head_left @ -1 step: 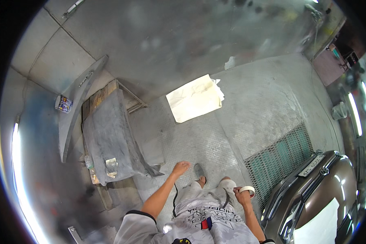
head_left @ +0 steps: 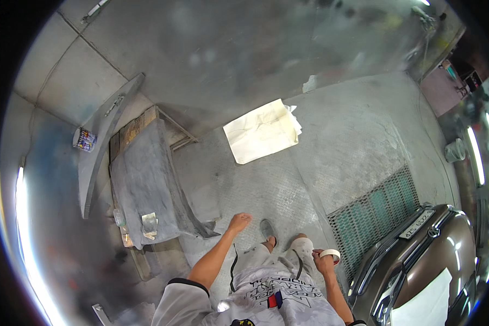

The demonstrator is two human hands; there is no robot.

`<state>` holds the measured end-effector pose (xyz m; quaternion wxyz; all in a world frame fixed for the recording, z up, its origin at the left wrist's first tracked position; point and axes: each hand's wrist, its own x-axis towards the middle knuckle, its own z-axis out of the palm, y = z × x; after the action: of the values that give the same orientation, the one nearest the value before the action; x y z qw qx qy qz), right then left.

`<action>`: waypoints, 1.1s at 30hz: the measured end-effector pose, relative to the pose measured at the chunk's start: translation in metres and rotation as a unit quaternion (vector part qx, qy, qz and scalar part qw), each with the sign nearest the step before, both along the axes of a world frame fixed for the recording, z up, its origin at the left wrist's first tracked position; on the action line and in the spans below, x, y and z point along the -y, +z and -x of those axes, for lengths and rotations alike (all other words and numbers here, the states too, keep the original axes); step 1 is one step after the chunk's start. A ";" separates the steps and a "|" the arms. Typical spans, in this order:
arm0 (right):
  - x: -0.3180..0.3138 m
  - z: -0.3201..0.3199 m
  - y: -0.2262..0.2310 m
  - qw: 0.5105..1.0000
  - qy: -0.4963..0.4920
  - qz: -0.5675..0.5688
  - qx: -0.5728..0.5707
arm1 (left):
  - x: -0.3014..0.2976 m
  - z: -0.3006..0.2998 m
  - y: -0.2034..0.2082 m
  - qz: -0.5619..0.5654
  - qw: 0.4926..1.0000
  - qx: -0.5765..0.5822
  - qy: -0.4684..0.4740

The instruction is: The person applies large white masking paper to the hood and front bumper of a brown car. They use masking tape to secure the paper, smoothing it over the vehicle's contours and taping the edges to the bodywork.

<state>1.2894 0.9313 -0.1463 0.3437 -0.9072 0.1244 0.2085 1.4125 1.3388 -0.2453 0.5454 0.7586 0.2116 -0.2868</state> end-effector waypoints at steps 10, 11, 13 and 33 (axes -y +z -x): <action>-0.079 -0.141 -0.126 0.986 0.161 0.008 -0.047 | -0.073 -0.160 -0.110 -0.222 0.970 -0.094 -0.018; -0.084 -0.164 -0.140 0.983 0.178 -0.003 -0.037 | -0.082 -0.164 -0.125 -0.243 0.966 -0.093 -0.003; -0.100 -0.203 -0.164 0.980 0.193 0.033 -0.038 | -0.098 -0.213 -0.180 -0.244 0.964 -0.109 -0.013; -0.193 -0.332 -0.260 0.988 0.104 -0.004 -0.110 | -0.150 -0.442 -0.589 -0.436 0.837 0.166 -0.287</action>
<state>1.6214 1.1245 -0.4063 0.3082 -0.8851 0.0653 0.3425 1.8542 1.4885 -0.8344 0.0787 0.9808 -0.0060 -0.1781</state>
